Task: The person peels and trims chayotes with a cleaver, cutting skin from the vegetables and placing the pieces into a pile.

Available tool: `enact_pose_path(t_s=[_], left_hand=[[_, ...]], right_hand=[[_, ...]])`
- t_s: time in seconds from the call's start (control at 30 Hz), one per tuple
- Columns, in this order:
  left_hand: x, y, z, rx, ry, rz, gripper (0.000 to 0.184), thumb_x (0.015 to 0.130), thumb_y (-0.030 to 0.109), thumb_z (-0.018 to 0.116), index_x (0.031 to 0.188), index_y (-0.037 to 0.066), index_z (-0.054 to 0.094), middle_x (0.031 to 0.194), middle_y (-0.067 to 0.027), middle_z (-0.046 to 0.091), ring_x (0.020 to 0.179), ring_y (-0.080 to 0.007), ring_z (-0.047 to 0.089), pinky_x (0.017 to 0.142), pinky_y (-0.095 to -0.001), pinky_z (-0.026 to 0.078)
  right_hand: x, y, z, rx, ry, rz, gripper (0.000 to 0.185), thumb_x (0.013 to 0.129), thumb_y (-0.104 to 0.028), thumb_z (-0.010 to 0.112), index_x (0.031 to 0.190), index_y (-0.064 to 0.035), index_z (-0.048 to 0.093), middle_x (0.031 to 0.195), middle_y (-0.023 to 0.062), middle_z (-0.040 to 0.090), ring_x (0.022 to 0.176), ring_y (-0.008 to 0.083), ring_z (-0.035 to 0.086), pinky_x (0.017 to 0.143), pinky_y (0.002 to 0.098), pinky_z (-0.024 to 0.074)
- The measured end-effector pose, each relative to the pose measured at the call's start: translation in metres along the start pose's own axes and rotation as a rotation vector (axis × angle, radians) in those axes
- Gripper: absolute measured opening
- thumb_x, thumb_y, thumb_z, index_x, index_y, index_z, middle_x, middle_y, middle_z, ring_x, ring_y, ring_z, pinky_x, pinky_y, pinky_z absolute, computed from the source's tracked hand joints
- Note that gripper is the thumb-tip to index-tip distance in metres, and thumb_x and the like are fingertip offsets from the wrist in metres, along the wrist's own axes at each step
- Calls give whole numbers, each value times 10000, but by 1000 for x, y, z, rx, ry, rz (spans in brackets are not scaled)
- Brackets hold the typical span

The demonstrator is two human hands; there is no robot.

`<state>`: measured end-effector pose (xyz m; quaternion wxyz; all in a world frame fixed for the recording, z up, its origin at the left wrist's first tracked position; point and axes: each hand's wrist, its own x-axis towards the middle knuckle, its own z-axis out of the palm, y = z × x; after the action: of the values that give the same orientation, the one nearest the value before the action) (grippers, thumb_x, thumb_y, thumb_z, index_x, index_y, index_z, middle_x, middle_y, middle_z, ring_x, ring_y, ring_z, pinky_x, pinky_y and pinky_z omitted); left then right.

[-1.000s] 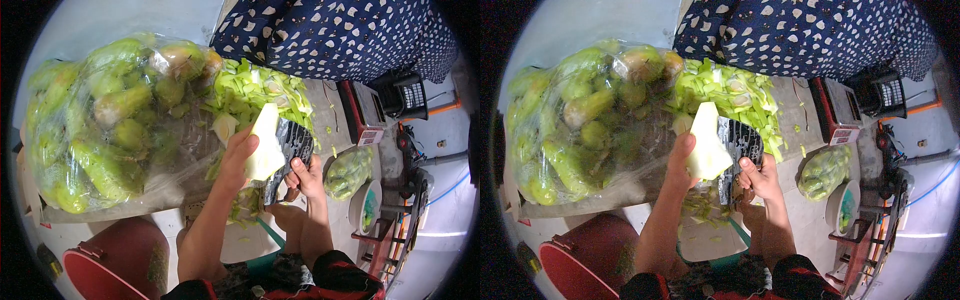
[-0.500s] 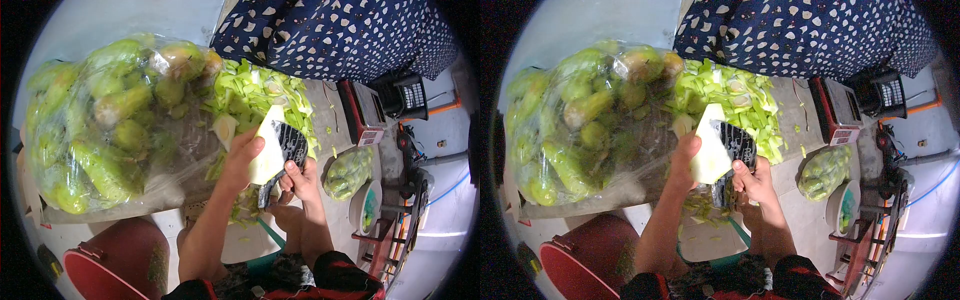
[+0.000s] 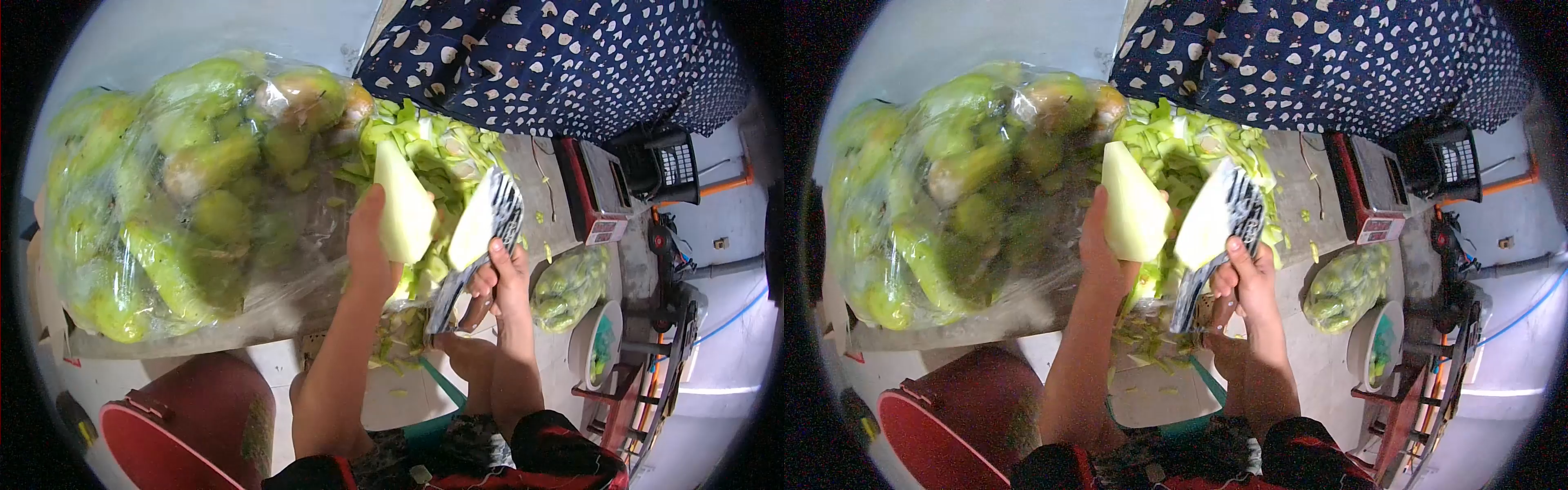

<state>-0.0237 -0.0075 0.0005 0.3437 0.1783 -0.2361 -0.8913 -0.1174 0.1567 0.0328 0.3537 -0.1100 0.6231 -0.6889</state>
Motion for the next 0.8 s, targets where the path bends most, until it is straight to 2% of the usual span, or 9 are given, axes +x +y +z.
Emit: enact_pose_path(t_s=[0.1,0.23,0.33,0.4,0.53,0.63,0.67,0.73,0.8], left_hand=[[-2,4,-2,-286,-148,-185,670,928,581,408,1371,78,422,1128,-240,594,982,-449,620,710,-537,534],[-6,9,2,-388,-172,-277,681,920,577,426,1383,77,413,1154,-236,587,982,-447,623,697,-502,546],[-7,11,1,-368,-236,-251,586,951,502,430,1320,47,448,1122,-198,599,979,-350,636,681,-442,549],[-5,7,-2,-105,-227,-209,555,938,432,455,1334,43,448,1126,-189,607,972,-306,636,682,-426,549],[-6,18,0,67,-229,-168,513,907,355,546,1285,11,507,1088,-168,629,947,-263,637,701,-402,536],[-10,33,8,801,-165,155,447,800,215,718,1158,-22,593,1004,-163,652,928,-271,641,769,-374,507],[-8,36,7,804,-171,155,447,800,215,718,1158,-22,593,1004,-163,652,928,-271,641,769,-374,507],[-7,39,3,1077,-235,504,456,762,171,724,1172,18,597,1033,-179,639,944,-330,635,795,-395,507],[-7,48,2,1148,-266,544,470,739,160,734,1171,32,601,1052,-181,633,952,-350,627,799,-402,508]], right_hand=[[6,-9,9,25,166,-183,221,935,-195,641,827,-54,510,518,-10,425,405,122,446,393,287,403],[5,-17,4,-287,318,-455,188,907,-112,668,794,-36,539,555,5,500,431,109,450,420,274,394],[2,-20,13,-376,461,-721,157,913,-100,663,834,-10,561,567,17,535,445,76,480,422,231,359],[10,-20,3,-972,539,-798,158,931,-99,633,969,48,592,728,45,635,625,92,562,558,252,457],[18,-17,7,-705,498,-685,188,904,-97,657,1012,51,611,745,79,652,652,84,561,589,260,469],[5,-28,25,-973,450,-811,124,890,-88,656,926,24,619,683,121,632,553,185,603,544,303,475],[1,-29,30,-1093,369,-940,95,830,-36,667,852,14,588,685,141,606,537,265,592,516,330,463],[-5,-26,30,-1212,153,-1153,152,712,9,679,783,3,545,681,129,570,512,281,548,487,334,437],[-6,-25,36,-1187,65,-1278,234,588,-8,673,755,-4,508,680,124,525,522,291,523,480,346,429]])
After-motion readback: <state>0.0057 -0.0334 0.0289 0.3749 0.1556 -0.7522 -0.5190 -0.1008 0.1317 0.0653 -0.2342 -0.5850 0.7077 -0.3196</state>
